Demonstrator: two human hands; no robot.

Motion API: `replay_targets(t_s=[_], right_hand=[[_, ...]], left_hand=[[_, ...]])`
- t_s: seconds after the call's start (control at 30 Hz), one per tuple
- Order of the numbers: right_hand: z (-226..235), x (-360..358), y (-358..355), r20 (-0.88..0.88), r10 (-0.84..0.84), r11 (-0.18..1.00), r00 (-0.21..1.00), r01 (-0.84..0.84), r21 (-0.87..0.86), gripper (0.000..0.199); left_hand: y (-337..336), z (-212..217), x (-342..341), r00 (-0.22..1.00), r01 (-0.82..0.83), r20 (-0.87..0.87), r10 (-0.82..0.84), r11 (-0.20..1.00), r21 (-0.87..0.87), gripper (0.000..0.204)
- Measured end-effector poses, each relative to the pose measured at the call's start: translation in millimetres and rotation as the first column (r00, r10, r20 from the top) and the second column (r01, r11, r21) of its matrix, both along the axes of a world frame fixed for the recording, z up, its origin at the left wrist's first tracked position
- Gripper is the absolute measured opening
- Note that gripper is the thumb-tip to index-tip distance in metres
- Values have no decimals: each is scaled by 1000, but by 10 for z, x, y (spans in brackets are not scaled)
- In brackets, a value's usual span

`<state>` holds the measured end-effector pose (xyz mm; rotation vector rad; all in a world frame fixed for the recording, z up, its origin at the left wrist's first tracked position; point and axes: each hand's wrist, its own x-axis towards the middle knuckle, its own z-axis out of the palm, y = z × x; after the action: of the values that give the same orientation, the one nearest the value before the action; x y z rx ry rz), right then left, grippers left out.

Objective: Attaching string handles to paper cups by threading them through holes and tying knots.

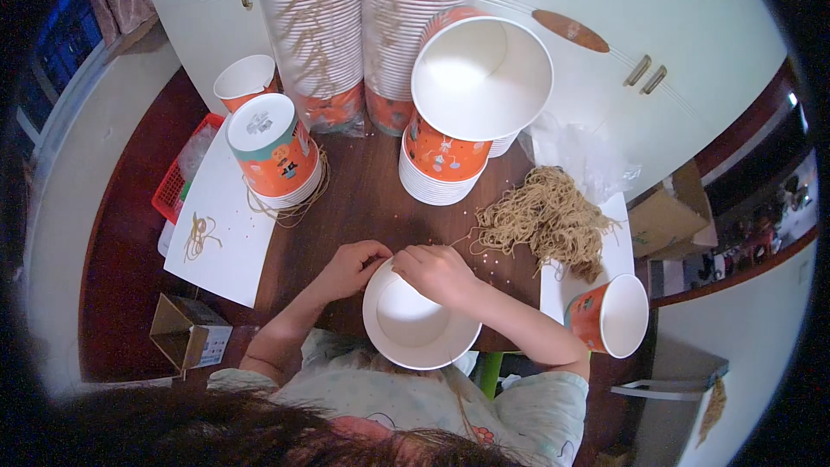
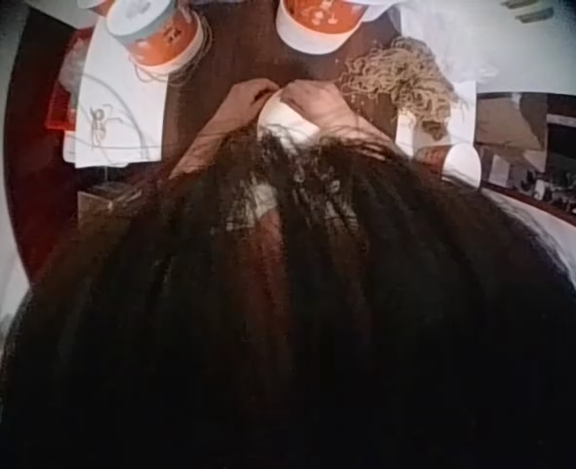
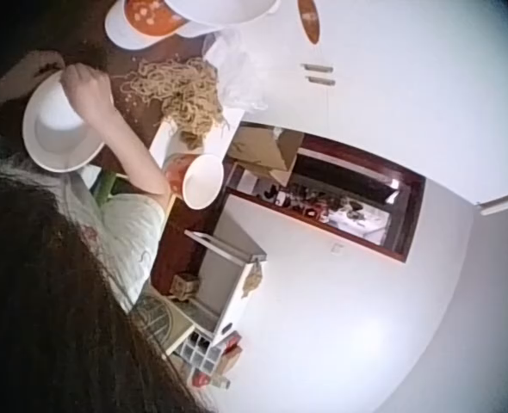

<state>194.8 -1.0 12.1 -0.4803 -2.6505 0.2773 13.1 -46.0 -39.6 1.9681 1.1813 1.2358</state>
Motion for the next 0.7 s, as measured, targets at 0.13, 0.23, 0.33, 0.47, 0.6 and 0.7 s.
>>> replay_targets(t_s=[0.13, 0.23, 0.33, 0.47, 0.6, 0.7], right_hand=[[55, 18, 98, -49, 70, 997, 996, -71, -32, 13], [64, 47, 123, -50, 102, 992, 993, -105, -63, 13], [59, 68, 75, 16, 97, 992, 995, -96, -78, 12], [96, 92, -26, 54, 21, 992, 998, -15, -123, 14], [192, 120, -86, 50, 3, 996, 999, 2, -94, 21], [242, 163, -82, 100, -8, 999, 995, 4, 41, 23]], left_hand=[[-108, 68, 26, 994, 16, 112, 12, 969, -247, 11], [-165, 76, 37, 975, 40, 211, 71, 876, -482, 10], [-188, -39, 64, 924, 99, 363, 123, 839, -535, 10], [-210, -74, 100, 903, 152, 414, 114, 817, -556, 9], [-217, -90, 140, 811, 174, 545, 213, 802, -572, 7], [-189, -173, 100, 683, 271, 673, 283, 757, -594, 8]])
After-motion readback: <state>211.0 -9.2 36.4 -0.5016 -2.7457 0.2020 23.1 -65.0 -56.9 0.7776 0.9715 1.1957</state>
